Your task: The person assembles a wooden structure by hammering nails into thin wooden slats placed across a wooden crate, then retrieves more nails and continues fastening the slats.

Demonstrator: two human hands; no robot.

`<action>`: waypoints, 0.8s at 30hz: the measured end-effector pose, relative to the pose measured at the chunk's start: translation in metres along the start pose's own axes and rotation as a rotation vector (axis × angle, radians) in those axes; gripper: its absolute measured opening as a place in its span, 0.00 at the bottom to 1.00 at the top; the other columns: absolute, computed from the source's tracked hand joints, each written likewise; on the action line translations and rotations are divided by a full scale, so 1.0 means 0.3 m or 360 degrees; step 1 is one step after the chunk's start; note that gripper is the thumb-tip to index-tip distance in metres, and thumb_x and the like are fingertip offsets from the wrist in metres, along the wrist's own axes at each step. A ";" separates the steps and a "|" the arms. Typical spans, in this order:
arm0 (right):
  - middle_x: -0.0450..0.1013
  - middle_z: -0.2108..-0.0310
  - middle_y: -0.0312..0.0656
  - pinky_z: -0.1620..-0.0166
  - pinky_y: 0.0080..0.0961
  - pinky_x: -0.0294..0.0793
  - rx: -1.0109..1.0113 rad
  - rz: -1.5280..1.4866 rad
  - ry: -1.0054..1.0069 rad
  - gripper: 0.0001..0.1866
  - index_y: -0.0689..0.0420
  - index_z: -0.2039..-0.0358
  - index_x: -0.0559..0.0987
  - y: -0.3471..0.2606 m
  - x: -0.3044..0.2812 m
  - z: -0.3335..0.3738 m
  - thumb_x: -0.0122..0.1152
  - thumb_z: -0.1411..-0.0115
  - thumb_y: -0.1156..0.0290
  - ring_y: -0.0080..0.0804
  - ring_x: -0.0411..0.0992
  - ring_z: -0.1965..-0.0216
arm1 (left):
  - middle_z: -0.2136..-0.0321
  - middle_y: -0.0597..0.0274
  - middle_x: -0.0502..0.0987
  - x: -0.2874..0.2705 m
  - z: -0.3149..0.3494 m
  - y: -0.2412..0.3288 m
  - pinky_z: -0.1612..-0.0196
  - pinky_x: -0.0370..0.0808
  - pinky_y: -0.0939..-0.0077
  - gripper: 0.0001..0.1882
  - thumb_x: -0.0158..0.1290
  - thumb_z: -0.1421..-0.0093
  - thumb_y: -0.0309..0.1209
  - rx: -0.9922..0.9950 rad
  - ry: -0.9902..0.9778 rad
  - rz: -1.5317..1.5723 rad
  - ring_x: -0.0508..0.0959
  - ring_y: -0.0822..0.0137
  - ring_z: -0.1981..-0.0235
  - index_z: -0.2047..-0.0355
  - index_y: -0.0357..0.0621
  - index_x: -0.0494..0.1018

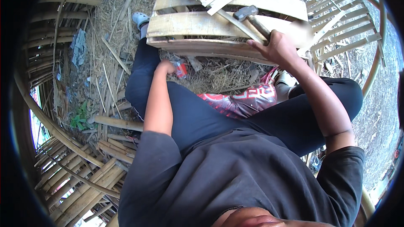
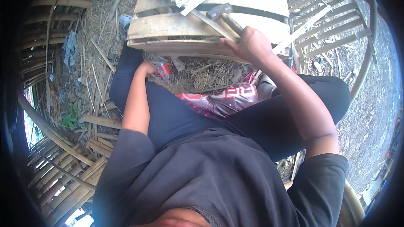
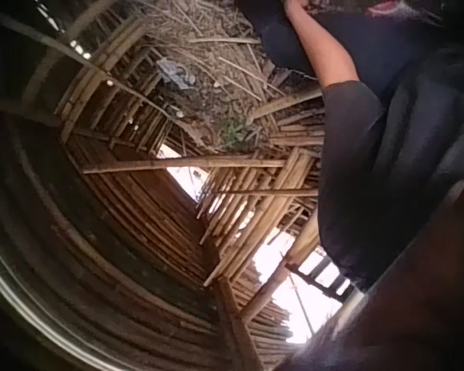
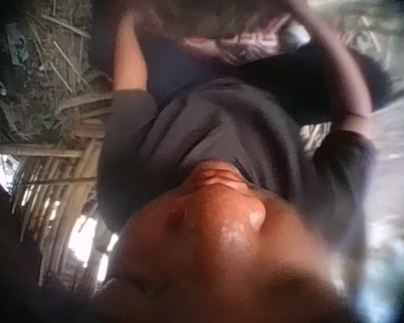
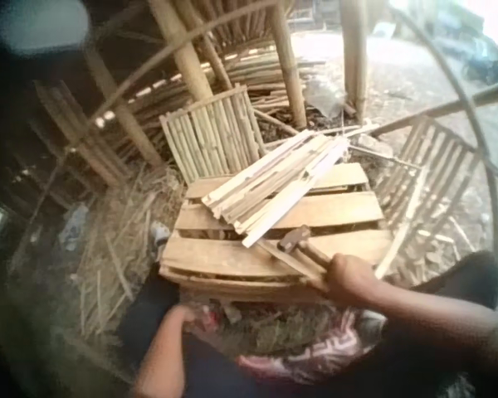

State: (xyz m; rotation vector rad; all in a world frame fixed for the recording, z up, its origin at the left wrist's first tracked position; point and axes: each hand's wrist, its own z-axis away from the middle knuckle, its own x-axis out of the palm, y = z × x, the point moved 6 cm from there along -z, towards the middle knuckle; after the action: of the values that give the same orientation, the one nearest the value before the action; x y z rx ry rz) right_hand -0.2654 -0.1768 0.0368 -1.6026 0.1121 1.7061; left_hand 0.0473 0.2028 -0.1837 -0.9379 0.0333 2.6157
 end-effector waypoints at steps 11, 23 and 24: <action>0.80 0.70 0.59 0.58 0.43 0.80 -0.0011 0.0009 0.0099 0.38 0.69 0.68 0.81 0.021 -0.004 0.036 0.69 0.48 0.37 0.54 0.81 0.64 | 0.69 0.65 0.84 -0.459 0.798 0.501 0.60 0.76 0.80 0.08 0.65 0.40 0.30 0.1543 0.0534 0.1294 0.80 0.76 0.67 0.65 0.36 0.84; 0.80 0.73 0.57 0.59 0.44 0.81 -0.0018 0.0150 0.0133 0.34 0.67 0.73 0.83 0.047 -0.064 0.052 0.69 0.48 0.40 0.53 0.82 0.66 | 0.65 0.59 0.85 -0.509 0.643 0.829 0.59 0.78 0.80 0.09 0.66 0.42 0.25 0.1977 0.1379 0.1431 0.83 0.74 0.64 0.60 0.37 0.84; 0.80 0.73 0.57 0.59 0.44 0.81 -0.0007 0.0155 0.0132 0.34 0.67 0.73 0.83 0.057 -0.072 0.044 0.69 0.48 0.40 0.53 0.82 0.66 | 0.65 0.59 0.85 -0.501 0.639 0.844 0.59 0.78 0.80 0.09 0.66 0.42 0.25 0.1983 0.1368 0.1436 0.83 0.74 0.64 0.60 0.37 0.84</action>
State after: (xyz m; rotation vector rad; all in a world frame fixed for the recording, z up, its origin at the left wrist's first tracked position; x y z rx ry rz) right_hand -0.2880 -0.1916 0.0512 -1.6958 0.2310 1.7139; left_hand -0.0488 -0.0556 0.0340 -1.5066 2.3475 1.7449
